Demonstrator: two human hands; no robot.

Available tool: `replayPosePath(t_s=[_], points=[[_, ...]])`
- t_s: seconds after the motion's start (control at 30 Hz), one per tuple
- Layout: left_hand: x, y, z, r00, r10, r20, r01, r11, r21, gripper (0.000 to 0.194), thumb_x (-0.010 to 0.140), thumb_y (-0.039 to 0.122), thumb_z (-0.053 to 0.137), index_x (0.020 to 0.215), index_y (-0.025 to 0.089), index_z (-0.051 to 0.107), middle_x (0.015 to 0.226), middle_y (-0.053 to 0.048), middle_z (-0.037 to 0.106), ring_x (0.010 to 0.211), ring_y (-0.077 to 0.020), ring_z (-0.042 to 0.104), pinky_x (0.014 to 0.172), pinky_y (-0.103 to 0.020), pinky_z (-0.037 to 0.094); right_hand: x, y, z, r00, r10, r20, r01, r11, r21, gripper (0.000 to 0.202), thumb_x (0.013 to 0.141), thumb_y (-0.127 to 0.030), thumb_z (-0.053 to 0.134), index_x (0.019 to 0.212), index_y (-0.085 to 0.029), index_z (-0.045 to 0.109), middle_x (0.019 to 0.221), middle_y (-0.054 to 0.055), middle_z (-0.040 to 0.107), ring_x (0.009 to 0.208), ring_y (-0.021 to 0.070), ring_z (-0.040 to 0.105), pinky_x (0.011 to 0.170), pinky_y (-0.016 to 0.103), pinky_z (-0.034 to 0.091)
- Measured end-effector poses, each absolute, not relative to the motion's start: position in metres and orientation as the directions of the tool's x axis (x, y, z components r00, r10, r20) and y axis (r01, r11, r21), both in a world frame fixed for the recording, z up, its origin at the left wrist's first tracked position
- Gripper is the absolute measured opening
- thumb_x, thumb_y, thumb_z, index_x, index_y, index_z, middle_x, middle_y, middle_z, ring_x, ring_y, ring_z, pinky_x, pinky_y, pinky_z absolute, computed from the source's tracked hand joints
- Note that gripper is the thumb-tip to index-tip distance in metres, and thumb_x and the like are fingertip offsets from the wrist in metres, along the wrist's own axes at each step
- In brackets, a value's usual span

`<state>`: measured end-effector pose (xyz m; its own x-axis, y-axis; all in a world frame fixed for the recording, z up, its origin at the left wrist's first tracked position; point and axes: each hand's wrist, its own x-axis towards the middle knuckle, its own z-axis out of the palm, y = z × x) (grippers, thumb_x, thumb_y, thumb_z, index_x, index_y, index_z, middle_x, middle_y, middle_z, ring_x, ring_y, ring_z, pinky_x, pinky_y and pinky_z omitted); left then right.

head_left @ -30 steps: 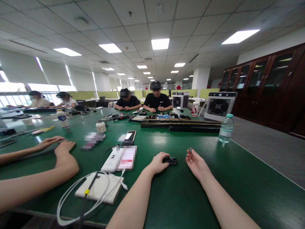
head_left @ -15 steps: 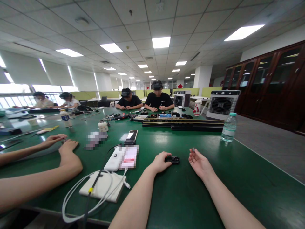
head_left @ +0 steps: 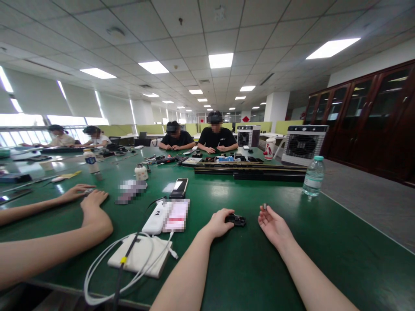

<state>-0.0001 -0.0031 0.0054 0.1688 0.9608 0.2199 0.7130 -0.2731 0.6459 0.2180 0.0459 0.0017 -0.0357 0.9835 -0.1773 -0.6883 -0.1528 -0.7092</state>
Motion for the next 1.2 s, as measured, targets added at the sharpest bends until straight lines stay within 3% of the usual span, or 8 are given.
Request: replayPosePath(t_s=[0.17,0.33,0.47,0.63,0.9,1.2], points=[[-0.001,-0.001,0.003,0.168,0.958,0.232,0.694,-0.282,0.662,0.047,0.075,0.019,0.065,0.121,0.022,0.06,0.125,-0.006,0.062,0.116,-0.0236,0.057,0.106,-0.038,0.041,0.211,0.042,0.002,0.038,0.997,-0.06,-0.598,-0.025,-0.801,0.021,0.064,-0.028,0.079,0.081,-0.024,0.067,0.081,0.001,0.072,0.065,0.013,0.064,0.056,0.024,0.055],[-0.001,-0.001,0.003,0.164,0.961,0.221,0.691,-0.272,0.67,0.047,0.074,0.019,0.066,0.121,0.02,0.06,0.124,-0.007,0.062,0.116,-0.0239,0.057,0.105,-0.037,0.042,0.197,0.035,0.006,0.097,0.973,0.208,-0.24,0.226,-0.944,0.044,0.058,-0.049,0.079,0.092,-0.023,0.069,0.096,0.005,0.073,0.087,0.0209,0.066,0.072,0.032,0.055],[-0.001,-0.003,0.005,0.17,0.962,0.214,0.701,-0.271,0.66,0.047,0.075,0.019,0.066,0.122,0.022,0.06,0.125,-0.006,0.062,0.116,-0.0235,0.057,0.105,-0.036,0.042,0.191,0.032,0.004,-0.046,0.924,0.381,0.015,0.382,-0.924,0.043,0.064,-0.053,0.072,0.094,-0.022,0.07,0.095,0.007,0.073,0.092,0.0247,0.066,0.087,0.042,0.051],[-0.001,-0.004,0.007,0.173,0.96,0.22,0.702,-0.277,0.656,0.047,0.075,0.019,0.066,0.121,0.021,0.06,0.123,-0.006,0.063,0.114,-0.0231,0.058,0.103,-0.035,0.043,0.191,0.025,0.002,-0.207,0.84,0.501,0.279,0.541,-0.793,0.027,0.075,-0.042,0.063,0.095,-0.025,0.071,0.102,0.006,0.071,0.102,0.0247,0.061,0.097,0.043,0.045],[-0.002,0.0,0.001,0.185,0.953,0.239,0.704,-0.298,0.644,0.045,0.075,0.021,0.066,0.119,0.021,0.061,0.12,-0.006,0.064,0.112,-0.0229,0.059,0.102,-0.035,0.045,0.19,0.023,-0.001,-0.331,0.797,0.504,0.393,0.603,-0.695,0.022,0.076,-0.034,0.062,0.094,-0.027,0.071,0.104,0.006,0.07,0.105,0.0257,0.059,0.099,0.044,0.042],[-0.002,0.001,0.001,0.199,0.949,0.246,0.705,-0.313,0.636,0.046,0.076,0.022,0.066,0.121,0.019,0.06,0.122,-0.008,0.064,0.113,-0.0237,0.059,0.102,-0.035,0.044,0.189,0.021,-0.003,-0.445,0.795,0.412,0.579,0.607,-0.545,0.022,0.079,-0.027,0.059,0.097,-0.03,0.071,0.111,0.004,0.067,0.106,0.0248,0.058,0.097,0.044,0.043]])
